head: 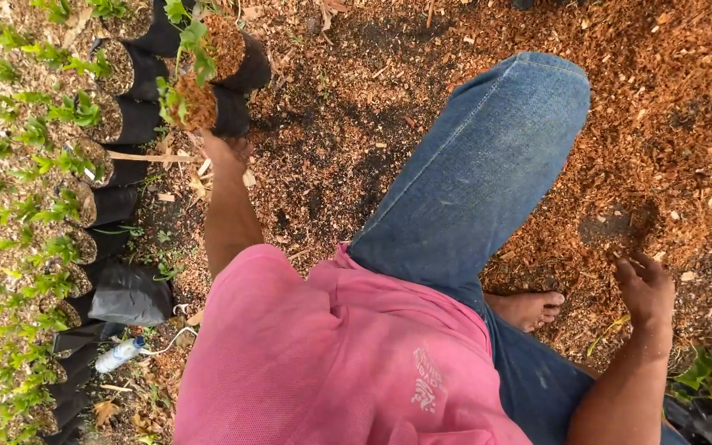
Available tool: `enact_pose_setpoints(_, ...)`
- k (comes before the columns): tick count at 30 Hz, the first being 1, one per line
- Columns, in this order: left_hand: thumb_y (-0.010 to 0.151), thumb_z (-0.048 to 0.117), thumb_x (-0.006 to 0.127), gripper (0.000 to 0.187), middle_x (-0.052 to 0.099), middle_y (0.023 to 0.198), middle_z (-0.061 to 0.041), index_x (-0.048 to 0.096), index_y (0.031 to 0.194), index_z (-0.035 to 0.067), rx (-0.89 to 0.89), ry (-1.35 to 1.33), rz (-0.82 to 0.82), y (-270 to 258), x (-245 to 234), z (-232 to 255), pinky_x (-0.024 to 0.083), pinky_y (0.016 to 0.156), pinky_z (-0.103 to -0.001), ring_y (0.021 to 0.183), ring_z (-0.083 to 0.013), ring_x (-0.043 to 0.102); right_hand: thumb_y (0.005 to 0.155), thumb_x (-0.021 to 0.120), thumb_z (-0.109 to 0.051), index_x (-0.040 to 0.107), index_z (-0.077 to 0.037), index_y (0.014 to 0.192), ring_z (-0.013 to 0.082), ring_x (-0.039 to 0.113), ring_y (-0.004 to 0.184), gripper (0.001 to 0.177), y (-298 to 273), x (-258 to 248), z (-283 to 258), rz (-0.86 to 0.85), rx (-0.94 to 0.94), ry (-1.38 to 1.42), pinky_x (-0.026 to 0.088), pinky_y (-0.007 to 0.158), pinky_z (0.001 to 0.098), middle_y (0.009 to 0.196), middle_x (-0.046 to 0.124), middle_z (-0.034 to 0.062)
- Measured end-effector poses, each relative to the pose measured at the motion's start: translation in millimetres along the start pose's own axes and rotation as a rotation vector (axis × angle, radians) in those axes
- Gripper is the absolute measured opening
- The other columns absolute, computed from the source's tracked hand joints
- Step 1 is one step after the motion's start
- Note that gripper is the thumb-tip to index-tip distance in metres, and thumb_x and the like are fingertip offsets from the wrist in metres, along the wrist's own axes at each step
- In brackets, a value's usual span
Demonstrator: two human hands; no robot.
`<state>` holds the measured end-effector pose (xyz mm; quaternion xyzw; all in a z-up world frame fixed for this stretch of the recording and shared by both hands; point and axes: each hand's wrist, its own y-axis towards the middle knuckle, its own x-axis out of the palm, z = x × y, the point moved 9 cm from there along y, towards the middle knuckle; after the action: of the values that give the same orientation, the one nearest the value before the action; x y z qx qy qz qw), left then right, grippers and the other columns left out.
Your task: Transplanting young seedlings into black plastic nursery bags and filling them with soil by hand.
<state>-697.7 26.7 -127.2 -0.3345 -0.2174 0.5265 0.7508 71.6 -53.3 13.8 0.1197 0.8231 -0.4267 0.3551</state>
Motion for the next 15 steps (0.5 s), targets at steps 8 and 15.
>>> enact_pose_setpoints(8,0.096,0.017,0.043,0.027,0.067,0.078,-0.005,0.066,0.091,0.006,0.417,0.442,-0.712,-68,157,-77,0.042,0.05,-0.024,0.059,-0.0123,0.057,0.095,0.062,-0.01,0.065,0.005,0.116,0.0258,0.062,0.074,0.025,-8,-80,5,0.262,-0.34,-0.002,0.049,0.065,0.0359,0.091,0.068,0.0157)
enact_pose_setpoints(15,0.107,0.011,0.049,0.022,0.061,0.109,0.001,0.052,0.129,0.013,0.878,0.664,-1.25,-339,350,36,0.05,0.079,-0.015,0.087,-0.0049,0.056,0.08,0.056,0.008,0.068,0.002,0.092,0.0194,0.059,0.078,0.018,-93,-189,0,0.466,-0.594,0.091,0.046,0.067,0.0294,0.096,0.067,0.0085)
